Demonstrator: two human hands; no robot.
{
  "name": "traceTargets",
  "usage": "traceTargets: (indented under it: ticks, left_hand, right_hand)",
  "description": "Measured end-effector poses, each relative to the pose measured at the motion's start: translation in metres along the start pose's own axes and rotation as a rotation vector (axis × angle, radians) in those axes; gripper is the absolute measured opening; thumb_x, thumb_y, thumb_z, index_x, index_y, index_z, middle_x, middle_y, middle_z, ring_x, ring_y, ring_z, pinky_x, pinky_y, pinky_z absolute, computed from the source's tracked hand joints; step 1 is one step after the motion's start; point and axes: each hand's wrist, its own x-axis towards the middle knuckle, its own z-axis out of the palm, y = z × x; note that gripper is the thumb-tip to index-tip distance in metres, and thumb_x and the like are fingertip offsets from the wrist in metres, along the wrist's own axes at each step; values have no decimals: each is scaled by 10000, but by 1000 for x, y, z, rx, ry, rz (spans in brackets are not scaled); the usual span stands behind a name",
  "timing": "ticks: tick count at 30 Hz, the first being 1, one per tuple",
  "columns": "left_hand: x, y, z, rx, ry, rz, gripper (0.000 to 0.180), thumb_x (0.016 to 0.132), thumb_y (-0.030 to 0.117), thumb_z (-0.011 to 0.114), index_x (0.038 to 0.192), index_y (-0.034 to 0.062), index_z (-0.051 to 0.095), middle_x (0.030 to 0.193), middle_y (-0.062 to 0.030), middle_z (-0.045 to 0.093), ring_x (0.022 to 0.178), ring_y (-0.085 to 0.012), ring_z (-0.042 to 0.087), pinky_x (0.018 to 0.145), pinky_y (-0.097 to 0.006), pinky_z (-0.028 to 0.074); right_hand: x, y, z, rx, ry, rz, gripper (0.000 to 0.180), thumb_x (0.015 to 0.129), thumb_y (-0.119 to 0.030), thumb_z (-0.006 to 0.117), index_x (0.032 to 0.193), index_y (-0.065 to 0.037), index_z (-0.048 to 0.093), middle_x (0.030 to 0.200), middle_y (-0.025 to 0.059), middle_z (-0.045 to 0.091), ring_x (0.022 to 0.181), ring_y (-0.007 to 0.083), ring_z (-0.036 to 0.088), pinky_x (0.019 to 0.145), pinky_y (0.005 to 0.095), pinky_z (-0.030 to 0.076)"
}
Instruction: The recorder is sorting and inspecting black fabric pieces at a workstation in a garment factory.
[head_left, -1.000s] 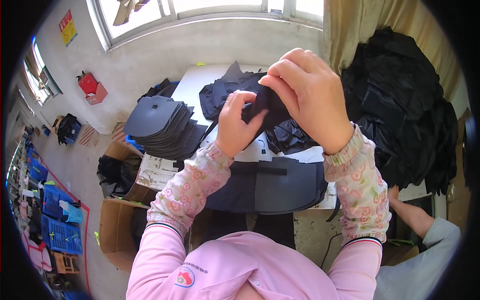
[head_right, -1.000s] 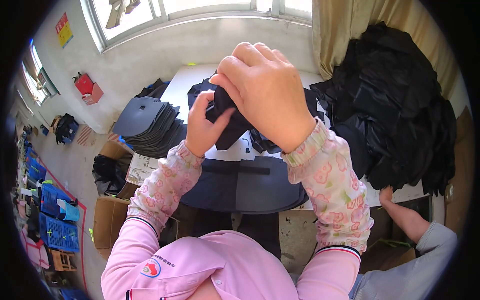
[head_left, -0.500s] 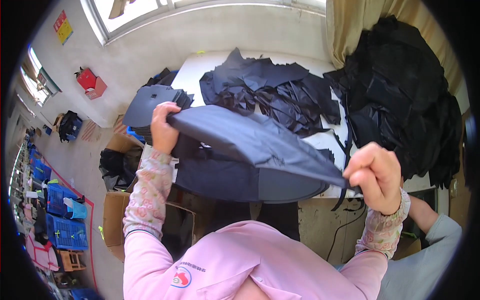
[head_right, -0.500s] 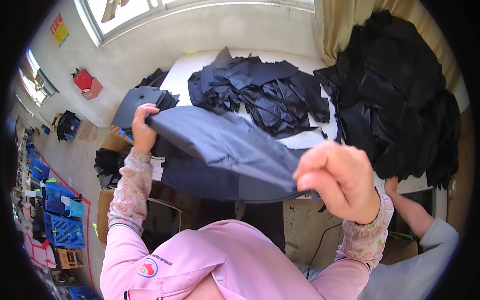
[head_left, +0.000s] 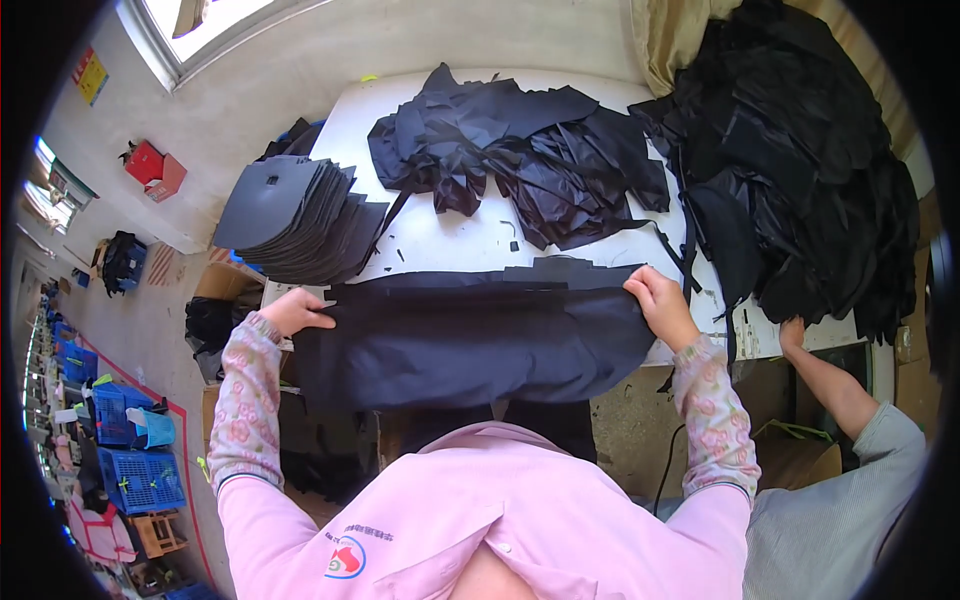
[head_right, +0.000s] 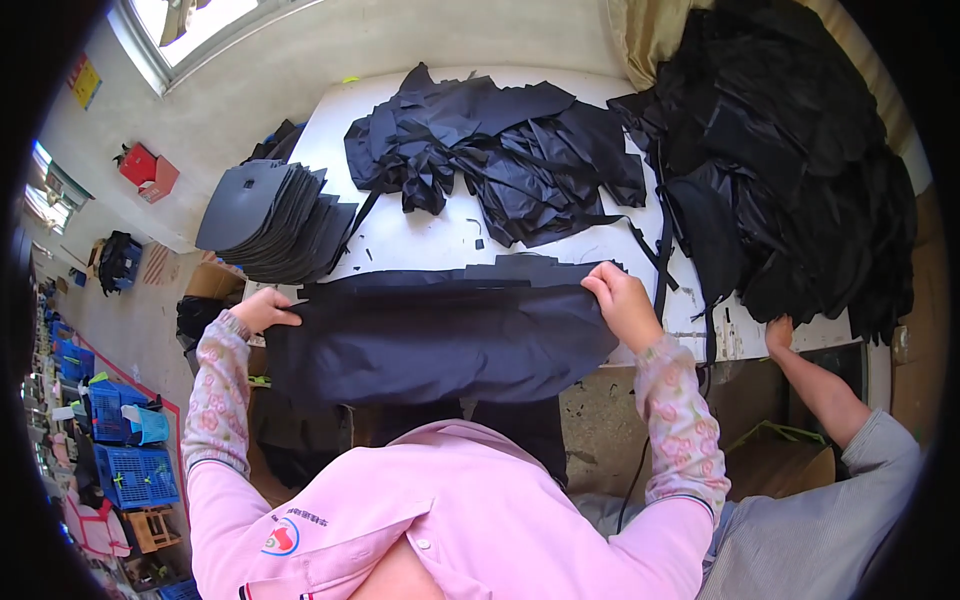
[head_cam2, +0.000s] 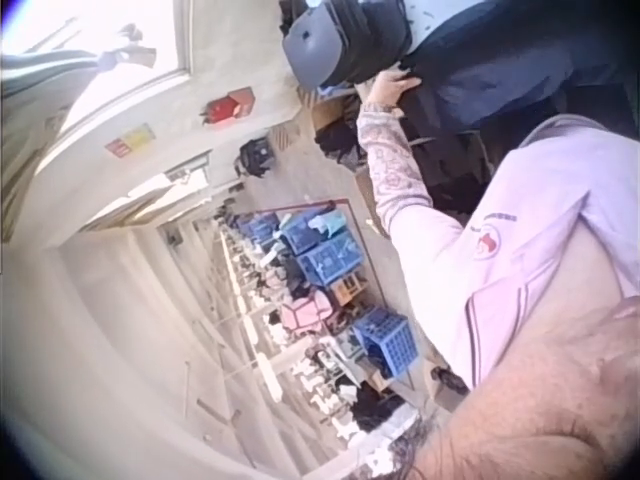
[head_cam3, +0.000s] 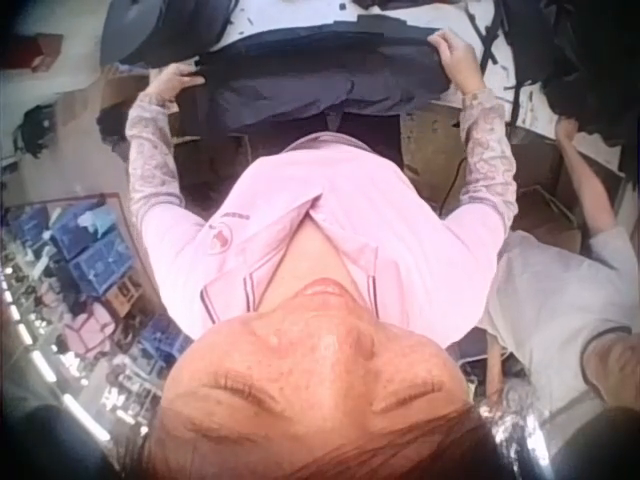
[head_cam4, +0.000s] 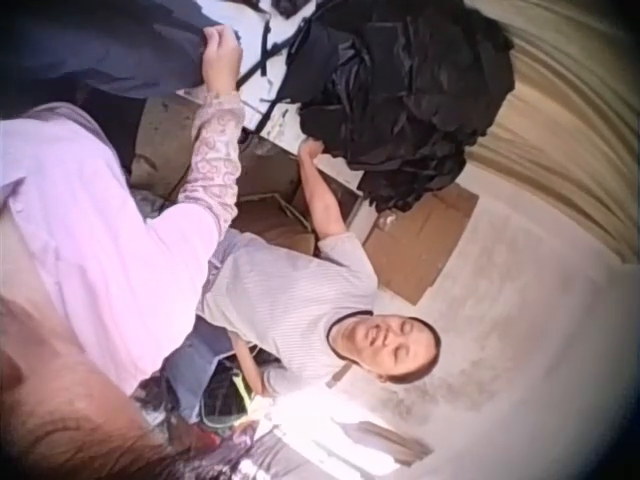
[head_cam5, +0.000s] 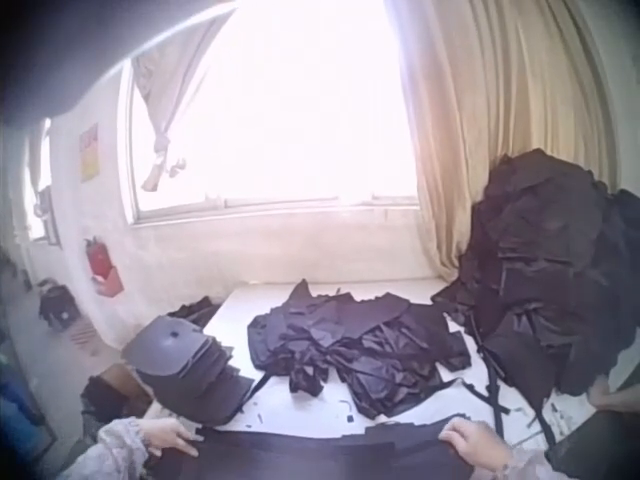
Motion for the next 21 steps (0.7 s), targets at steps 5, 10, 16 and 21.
traceTargets:
  ticks: [5,10,16,21]
  left_hand:
    - [65,10,14,9,-16,-39,308,831,250,772,866,-48,700,644,-53,619,642,-104,539,625,-317,455]
    - [88,13,24,79,-32,-40,368,818,302,786,900,-47,705,684,-149,636,661,-192,596,683,-349,481]
    - [76,-10,27,140,124,-106,299,809,175,787,1013,-27,702,793,-141,687,710,-197,655,677,-346,514]
    - [27,2,1,-47,259,-210,245,824,51,748,1048,-36,699,790,-91,695,621,-155,626,594,-315,523]
  right_hand:
    - [22,19,16,-428,-33,177,195,917,-233,646,909,-38,634,892,141,698,834,330,654,701,419,495]
    - [12,-20,49,-523,-1,-284,345,846,-260,698,1124,-71,625,1264,142,603,1212,322,536,992,430,427]
    - [-19,-10,95,-523,-389,-396,766,878,-547,602,1503,-168,370,1589,137,270,1471,348,229,1184,545,179]
    - [-12,-12,91,-533,-461,-360,811,887,-598,562,1538,-190,303,1617,123,208,1491,347,177,1197,543,135]
